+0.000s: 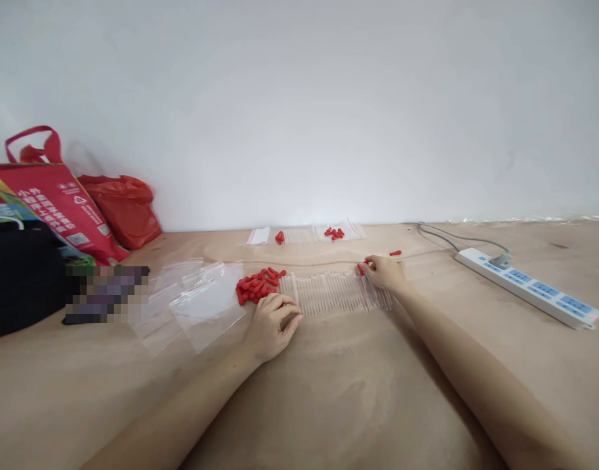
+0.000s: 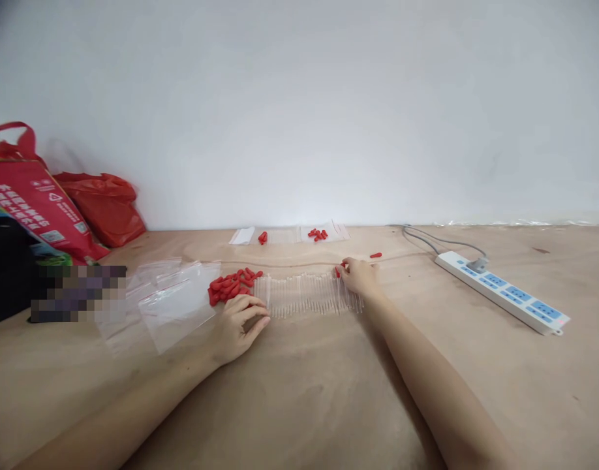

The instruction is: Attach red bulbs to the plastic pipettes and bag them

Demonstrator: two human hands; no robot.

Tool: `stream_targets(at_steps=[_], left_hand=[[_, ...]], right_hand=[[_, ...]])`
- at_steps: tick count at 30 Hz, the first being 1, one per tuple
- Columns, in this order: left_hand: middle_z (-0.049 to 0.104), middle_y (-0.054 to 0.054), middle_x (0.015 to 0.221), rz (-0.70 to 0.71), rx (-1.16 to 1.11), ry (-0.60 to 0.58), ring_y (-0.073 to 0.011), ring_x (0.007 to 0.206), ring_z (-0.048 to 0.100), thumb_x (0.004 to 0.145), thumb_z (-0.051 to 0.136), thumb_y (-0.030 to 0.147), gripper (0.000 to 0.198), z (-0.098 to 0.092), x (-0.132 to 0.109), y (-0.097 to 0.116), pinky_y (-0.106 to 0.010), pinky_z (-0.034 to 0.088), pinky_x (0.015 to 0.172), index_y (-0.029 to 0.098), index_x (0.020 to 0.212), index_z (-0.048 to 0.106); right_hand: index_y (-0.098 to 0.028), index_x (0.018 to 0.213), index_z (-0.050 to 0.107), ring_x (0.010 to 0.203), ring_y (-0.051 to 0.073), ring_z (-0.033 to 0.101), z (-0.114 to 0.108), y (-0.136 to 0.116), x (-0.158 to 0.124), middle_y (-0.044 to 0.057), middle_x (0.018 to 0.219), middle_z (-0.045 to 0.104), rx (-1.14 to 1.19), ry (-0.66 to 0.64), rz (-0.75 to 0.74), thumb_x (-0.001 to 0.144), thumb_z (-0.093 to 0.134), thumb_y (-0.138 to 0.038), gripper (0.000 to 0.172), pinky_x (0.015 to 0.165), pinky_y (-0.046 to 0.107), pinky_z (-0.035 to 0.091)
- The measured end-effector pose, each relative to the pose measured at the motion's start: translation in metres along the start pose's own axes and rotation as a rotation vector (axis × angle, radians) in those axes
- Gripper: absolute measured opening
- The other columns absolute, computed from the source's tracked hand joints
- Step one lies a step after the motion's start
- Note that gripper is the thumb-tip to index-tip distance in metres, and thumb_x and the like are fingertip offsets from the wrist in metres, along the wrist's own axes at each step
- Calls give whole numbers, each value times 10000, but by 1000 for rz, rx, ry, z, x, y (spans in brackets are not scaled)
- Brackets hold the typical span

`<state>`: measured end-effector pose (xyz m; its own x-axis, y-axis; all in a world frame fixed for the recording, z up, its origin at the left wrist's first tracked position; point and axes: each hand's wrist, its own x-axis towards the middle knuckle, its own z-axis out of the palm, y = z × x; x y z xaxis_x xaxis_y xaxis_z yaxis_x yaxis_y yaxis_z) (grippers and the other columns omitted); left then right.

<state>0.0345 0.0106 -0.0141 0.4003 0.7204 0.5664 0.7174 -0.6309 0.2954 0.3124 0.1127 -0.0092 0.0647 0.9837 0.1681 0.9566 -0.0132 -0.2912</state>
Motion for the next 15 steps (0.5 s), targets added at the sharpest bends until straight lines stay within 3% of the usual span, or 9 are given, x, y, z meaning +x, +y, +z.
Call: stream_targets(at_steps=[4, 9, 15], left_hand=[[605, -29, 831, -4, 27, -4, -189, 817, 521, 788, 526, 201, 93, 0, 1, 0, -358, 379, 749, 202, 751, 612], [575, -37, 750, -89, 151, 32, -189, 735, 492, 785, 511, 215, 119, 0, 1, 0, -342, 392, 691, 182, 693, 578], [576, -39, 716, -138, 322, 52, -211, 724, 487, 743, 546, 240, 125, -1, 8, 0, -341, 360, 637, 183, 631, 534]], right_hand=[[-183, 1051, 577, 933, 265, 561, 1, 7, 4, 90, 904, 659, -30, 35, 30, 814, 396, -433, 389, 834, 428, 315], [-202, 1058, 595, 959, 234, 525, -3, 42, 20, 119, 1089, 558, -93, 146, 117, 805, 373, -216, 337, 769, 346, 373], [-284, 1159, 520, 1059, 272, 423, -4, 77, 45, 92, 1239, 449, -282, -3, 83, 744, 404, -108, 466, 786, 442, 367]])
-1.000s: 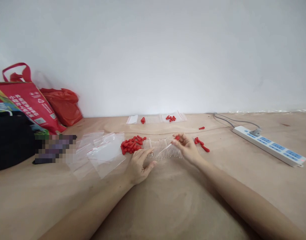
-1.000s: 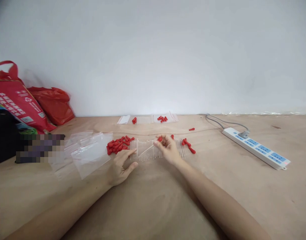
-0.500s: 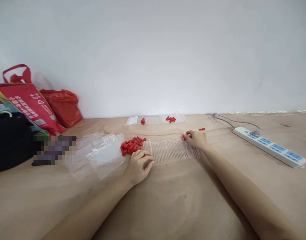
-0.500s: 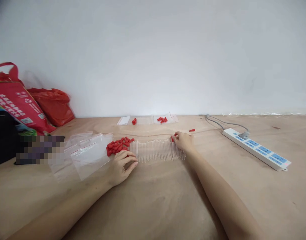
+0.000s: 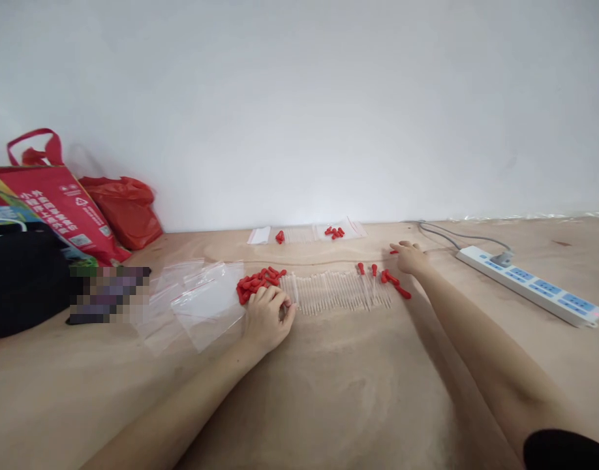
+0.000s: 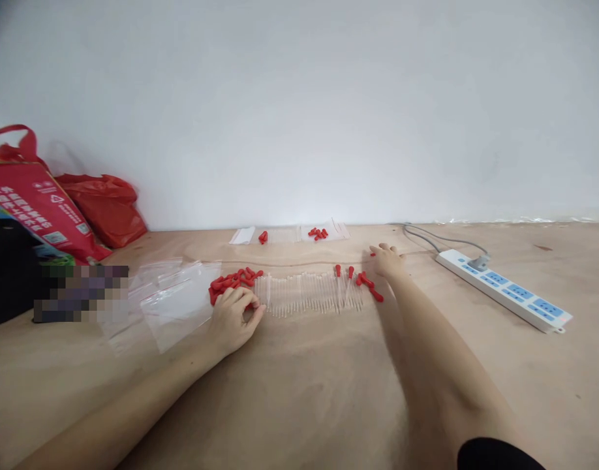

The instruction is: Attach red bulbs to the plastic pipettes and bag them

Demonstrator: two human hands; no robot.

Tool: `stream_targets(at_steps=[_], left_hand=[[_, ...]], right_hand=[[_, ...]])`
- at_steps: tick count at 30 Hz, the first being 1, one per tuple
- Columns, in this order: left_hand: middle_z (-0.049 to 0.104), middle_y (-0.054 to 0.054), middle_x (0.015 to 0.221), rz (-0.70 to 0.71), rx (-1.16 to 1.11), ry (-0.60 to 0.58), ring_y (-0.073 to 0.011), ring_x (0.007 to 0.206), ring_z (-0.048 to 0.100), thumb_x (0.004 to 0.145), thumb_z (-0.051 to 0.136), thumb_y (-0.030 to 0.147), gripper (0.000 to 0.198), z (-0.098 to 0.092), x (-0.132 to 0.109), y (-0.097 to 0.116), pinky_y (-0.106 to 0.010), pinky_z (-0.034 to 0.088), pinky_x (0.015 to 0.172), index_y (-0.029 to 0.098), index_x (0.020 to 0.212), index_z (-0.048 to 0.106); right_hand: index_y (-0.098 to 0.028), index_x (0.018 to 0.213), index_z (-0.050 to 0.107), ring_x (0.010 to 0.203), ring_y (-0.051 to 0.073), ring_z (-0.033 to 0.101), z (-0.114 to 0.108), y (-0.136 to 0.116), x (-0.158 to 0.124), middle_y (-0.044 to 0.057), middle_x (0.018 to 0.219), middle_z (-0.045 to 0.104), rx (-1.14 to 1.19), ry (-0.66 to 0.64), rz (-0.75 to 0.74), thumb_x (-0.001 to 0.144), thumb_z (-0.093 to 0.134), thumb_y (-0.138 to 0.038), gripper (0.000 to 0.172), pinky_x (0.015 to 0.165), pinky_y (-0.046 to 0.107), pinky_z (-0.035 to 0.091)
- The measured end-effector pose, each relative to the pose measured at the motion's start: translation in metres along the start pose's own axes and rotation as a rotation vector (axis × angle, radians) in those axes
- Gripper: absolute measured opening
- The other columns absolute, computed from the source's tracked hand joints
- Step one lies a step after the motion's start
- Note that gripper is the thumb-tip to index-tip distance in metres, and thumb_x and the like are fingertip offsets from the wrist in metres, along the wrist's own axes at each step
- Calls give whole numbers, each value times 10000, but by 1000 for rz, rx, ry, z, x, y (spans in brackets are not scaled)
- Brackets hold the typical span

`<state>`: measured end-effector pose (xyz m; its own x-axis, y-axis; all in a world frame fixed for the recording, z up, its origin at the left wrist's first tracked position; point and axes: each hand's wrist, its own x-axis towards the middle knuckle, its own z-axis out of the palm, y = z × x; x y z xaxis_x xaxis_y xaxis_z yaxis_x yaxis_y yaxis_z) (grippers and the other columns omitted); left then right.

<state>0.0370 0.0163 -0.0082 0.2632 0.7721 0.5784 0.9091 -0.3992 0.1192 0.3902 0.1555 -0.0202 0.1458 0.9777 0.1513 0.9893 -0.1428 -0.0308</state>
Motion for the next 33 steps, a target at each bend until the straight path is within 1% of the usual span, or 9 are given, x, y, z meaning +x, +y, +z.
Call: stream_targets(at_steps=[4, 8, 14, 17, 19, 23, 27, 31, 33], left_hand=[[590, -56, 721, -32, 120, -23, -240, 740, 496, 734, 548, 257, 114, -2, 15, 0, -362, 343, 630, 187, 644, 557], [600, -80, 716, -89, 216, -110, -264, 763, 507, 747, 524, 314, 178, 1, 33, 2, -389, 339, 655, 187, 634, 577], [636, -128, 725, -206, 306, -251, -307, 818, 534, 738, 507, 398, 284, 14, 54, 5, -419, 344, 698, 160, 636, 622], [645, -150, 720, -233, 311, -257, -317, 807, 549, 727, 513, 367, 270, 20, 58, 4, -433, 344, 706, 144, 642, 639], [649, -155, 716, -242, 310, -259, -315, 801, 556, 727, 507, 324, 247, 22, 59, 4, -433, 344, 708, 137, 640, 643], [646, -169, 700, -242, 306, -254, -325, 794, 559, 721, 510, 283, 226, 26, 62, 6, -437, 344, 706, 125, 612, 630], [637, -162, 728, -206, 282, -227, -315, 802, 550, 751, 495, 252, 198, 21, 61, 11, -420, 355, 695, 128, 645, 606], [618, -124, 785, -90, 192, -199, -256, 785, 548, 836, 407, 226, 196, 6, 43, 11, -356, 375, 669, 127, 769, 562], [603, -65, 743, 57, 37, -160, -205, 711, 544, 863, 385, 228, 181, 1, 28, 6, -315, 381, 648, 148, 782, 526]], right_hand=[[-256, 1027, 598, 1034, 266, 431, 3, 5, 8, 89, 1134, 530, -16, -7, -30, 754, 411, -114, 361, 810, 469, 320], [-186, 918, 612, 1005, 258, 438, 4, 7, 10, 106, 1057, 568, -20, 20, -37, 779, 409, -138, 251, 811, 454, 284], [-162, 917, 567, 969, 242, 447, -4, -2, 4, 106, 992, 604, 19, 113, -24, 838, 362, -189, 222, 821, 429, 238], [-166, 943, 557, 949, 248, 460, -14, -25, -17, 104, 964, 617, 199, 255, -52, 856, 358, -256, 235, 814, 413, 254], [-170, 1010, 541, 930, 242, 473, -18, -45, -39, 95, 937, 621, 348, 314, -150, 852, 377, -278, 253, 800, 388, 285], [-194, 1047, 550, 879, 227, 496, -18, -85, -91, 88, 918, 595, 526, 313, -475, 841, 413, -289, 265, 767, 366, 351], [-203, 957, 596, 803, 201, 513, -15, -112, -126, 72, 833, 560, 659, 289, -653, 838, 426, -248, 212, 734, 361, 394], [-203, 971, 587, 735, 167, 529, -14, -122, -141, 64, 829, 542, 849, 269, -687, 846, 415, -222, 213, 664, 311, 433], [-198, 983, 577, 731, 163, 530, -13, -123, -146, 63, 826, 540, 896, 277, -682, 847, 416, -219, 211, 662, 301, 443]])
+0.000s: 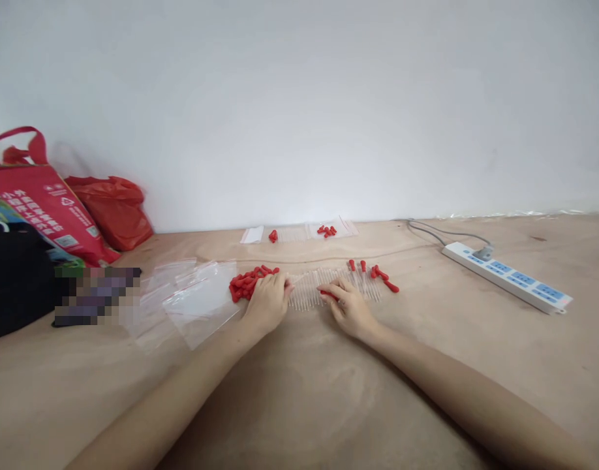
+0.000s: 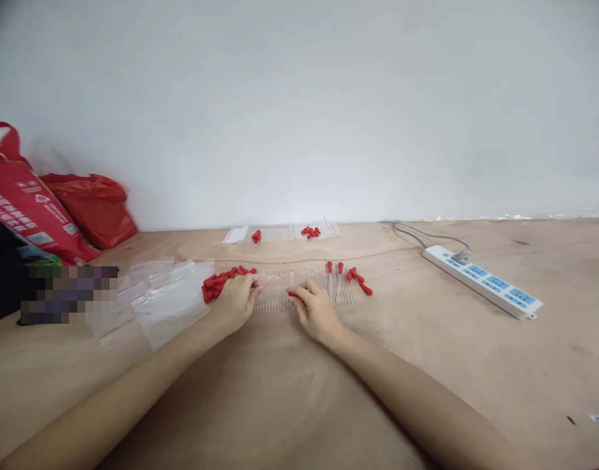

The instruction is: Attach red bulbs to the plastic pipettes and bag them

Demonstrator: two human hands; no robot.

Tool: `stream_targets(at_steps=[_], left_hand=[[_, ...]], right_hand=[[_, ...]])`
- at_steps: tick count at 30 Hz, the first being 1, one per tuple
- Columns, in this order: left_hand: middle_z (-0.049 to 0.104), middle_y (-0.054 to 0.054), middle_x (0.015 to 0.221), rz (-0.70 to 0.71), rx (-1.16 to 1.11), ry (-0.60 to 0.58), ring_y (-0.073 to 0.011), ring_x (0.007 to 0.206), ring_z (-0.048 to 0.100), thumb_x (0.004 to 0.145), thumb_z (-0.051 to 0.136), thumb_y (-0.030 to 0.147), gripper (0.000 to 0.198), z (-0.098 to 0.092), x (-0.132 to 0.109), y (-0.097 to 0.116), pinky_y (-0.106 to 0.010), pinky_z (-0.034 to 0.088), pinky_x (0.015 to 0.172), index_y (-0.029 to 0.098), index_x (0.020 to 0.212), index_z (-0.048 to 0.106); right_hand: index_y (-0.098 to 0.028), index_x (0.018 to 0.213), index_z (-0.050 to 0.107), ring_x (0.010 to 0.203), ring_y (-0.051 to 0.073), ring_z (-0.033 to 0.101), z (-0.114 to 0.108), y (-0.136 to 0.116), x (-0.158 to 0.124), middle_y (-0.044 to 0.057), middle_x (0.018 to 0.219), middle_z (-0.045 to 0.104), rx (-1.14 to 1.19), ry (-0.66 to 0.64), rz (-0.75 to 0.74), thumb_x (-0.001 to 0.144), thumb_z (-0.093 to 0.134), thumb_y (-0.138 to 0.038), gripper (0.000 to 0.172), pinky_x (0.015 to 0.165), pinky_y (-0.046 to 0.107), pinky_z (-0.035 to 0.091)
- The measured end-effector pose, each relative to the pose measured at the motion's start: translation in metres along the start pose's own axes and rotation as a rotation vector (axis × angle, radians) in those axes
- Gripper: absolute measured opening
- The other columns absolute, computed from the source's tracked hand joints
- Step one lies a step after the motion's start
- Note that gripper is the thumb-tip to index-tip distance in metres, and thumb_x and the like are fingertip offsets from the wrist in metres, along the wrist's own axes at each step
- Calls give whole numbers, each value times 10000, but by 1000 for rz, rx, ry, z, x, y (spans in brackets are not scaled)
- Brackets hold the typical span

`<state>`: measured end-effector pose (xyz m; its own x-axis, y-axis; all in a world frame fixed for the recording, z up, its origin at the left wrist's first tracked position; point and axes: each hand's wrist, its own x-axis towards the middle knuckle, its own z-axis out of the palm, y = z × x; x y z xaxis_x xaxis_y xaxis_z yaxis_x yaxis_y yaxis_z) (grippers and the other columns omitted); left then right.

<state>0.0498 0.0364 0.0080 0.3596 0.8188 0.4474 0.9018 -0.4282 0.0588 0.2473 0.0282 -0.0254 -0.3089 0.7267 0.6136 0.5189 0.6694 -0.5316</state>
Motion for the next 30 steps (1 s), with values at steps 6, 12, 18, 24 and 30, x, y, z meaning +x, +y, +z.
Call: stream_targets(at_steps=[6, 12, 18, 24, 30], left_hand=[[630, -30, 779, 245, -262, 173, -155, 679, 532, 920, 323, 246, 227, 9, -33, -14, -297, 368, 707, 162, 940, 533], [641, -23, 807, 289, -298, 148, -142, 712, 540, 915, 354, 232, 225, 12, -34, -12, -292, 341, 721, 172, 955, 567], [645, -22, 825, 279, -283, 116, -135, 719, 543, 909, 361, 227, 229, 10, -36, -10, -290, 320, 709, 175, 915, 584], [657, -23, 863, 291, -281, 86, -135, 714, 533, 908, 369, 223, 231, 10, -35, -11, -286, 315, 689, 177, 927, 594], [649, -19, 825, 326, -279, 95, -133, 664, 497, 898, 396, 206, 216, 9, -35, -12, -275, 318, 656, 191, 951, 606]], right_hand=[[-174, 983, 568, 756, 160, 531, 7, -6, -10, 69, 826, 535, 9, -19, -13, 844, 432, -215, 198, 676, 295, 459], [-183, 963, 598, 787, 157, 551, 8, -7, -9, 71, 865, 562, 31, -79, -36, 841, 456, -222, 191, 704, 301, 456], [-181, 953, 604, 777, 150, 563, 9, -12, -6, 69, 868, 592, 54, -107, -75, 844, 462, -226, 185, 697, 298, 447], [-176, 967, 600, 760, 145, 563, 10, -13, -7, 70, 854, 594, 98, -107, -88, 843, 459, -223, 194, 682, 285, 459], [-167, 933, 611, 711, 134, 563, 8, -14, -6, 66, 814, 596, 153, -92, -77, 821, 500, -238, 173, 643, 255, 475]])
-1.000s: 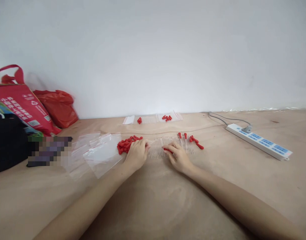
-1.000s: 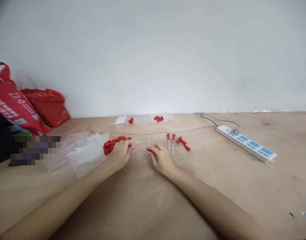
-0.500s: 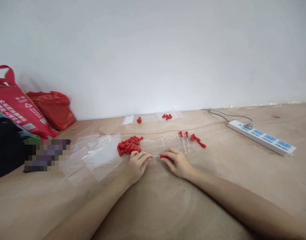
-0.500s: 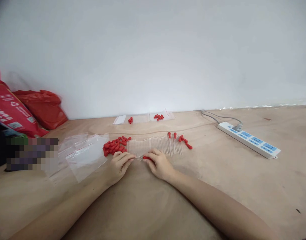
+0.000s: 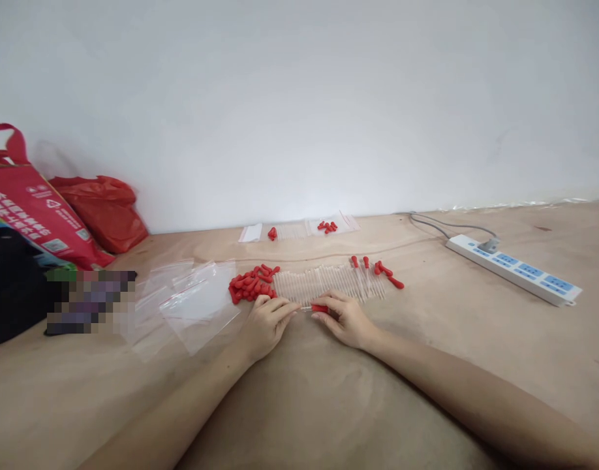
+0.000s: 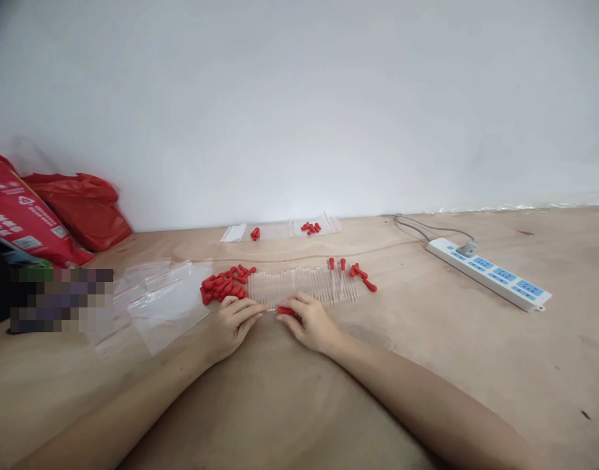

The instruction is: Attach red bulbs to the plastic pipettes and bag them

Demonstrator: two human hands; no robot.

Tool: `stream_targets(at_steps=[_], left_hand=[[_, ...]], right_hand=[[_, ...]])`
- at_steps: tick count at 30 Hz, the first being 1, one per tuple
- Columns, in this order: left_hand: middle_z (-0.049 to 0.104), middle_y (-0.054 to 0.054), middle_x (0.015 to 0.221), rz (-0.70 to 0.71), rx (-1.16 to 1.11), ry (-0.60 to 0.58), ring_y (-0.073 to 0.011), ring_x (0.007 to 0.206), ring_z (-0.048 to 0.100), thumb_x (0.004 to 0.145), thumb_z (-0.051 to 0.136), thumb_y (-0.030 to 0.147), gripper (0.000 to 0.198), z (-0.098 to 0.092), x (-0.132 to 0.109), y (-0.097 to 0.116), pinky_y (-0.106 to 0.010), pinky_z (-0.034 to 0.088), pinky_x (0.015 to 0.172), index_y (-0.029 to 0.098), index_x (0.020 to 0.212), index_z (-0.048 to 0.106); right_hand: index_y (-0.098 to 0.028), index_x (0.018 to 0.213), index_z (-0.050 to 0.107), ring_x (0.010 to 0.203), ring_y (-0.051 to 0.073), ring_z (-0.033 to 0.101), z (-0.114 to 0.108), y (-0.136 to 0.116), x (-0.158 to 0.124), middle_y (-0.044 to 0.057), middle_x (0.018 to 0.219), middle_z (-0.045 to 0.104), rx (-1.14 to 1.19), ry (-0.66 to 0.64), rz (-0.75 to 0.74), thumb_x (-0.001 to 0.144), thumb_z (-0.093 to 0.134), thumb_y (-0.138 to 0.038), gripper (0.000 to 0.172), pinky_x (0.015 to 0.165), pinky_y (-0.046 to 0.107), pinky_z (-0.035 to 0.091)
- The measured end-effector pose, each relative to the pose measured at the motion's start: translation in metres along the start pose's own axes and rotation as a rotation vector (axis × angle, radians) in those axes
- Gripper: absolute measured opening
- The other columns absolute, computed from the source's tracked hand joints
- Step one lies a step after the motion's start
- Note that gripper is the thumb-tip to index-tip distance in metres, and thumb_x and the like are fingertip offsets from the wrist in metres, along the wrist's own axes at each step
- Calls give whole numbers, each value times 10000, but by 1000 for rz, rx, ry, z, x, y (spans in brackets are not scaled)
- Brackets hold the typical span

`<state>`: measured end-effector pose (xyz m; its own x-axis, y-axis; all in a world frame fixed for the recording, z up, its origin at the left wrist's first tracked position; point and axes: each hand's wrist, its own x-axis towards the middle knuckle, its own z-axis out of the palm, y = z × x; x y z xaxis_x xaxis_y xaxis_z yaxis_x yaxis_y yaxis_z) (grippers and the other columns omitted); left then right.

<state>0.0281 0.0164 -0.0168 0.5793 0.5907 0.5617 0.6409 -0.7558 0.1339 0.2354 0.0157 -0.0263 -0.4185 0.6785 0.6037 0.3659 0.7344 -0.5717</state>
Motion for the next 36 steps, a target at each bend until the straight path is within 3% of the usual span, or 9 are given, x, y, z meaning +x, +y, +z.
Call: stream_targets(at_steps=[10, 24, 36], left_hand=[[620, -20, 770, 85, -98, 105, -114, 674, 518, 885, 421, 171, 207, 3, -2, 0, -250, 372, 656, 189, 983, 601], [631, -20, 750, 99, -78, 38, -115, 658, 547, 873, 409, 149, 222, 0, -4, 6, -265, 368, 644, 194, 984, 597], [637, -31, 746, 113, -139, 93, -119, 656, 554, 859, 437, 124, 196, 5, -3, 14, -261, 384, 636, 173, 980, 582]], right_hand=[[-180, 912, 625, 730, 129, 572, -1, 4, -1, 59, 812, 606, 36, -18, -14, 840, 465, -215, 179, 665, 249, 477], [-179, 821, 617, 664, 140, 553, -3, 4, -2, 50, 727, 610, -56, -66, -118, 840, 482, -309, 188, 644, 281, 424], [-175, 821, 600, 660, 127, 538, -5, 1, -2, 27, 717, 611, -90, -114, -112, 832, 500, -320, 177, 673, 290, 338]])
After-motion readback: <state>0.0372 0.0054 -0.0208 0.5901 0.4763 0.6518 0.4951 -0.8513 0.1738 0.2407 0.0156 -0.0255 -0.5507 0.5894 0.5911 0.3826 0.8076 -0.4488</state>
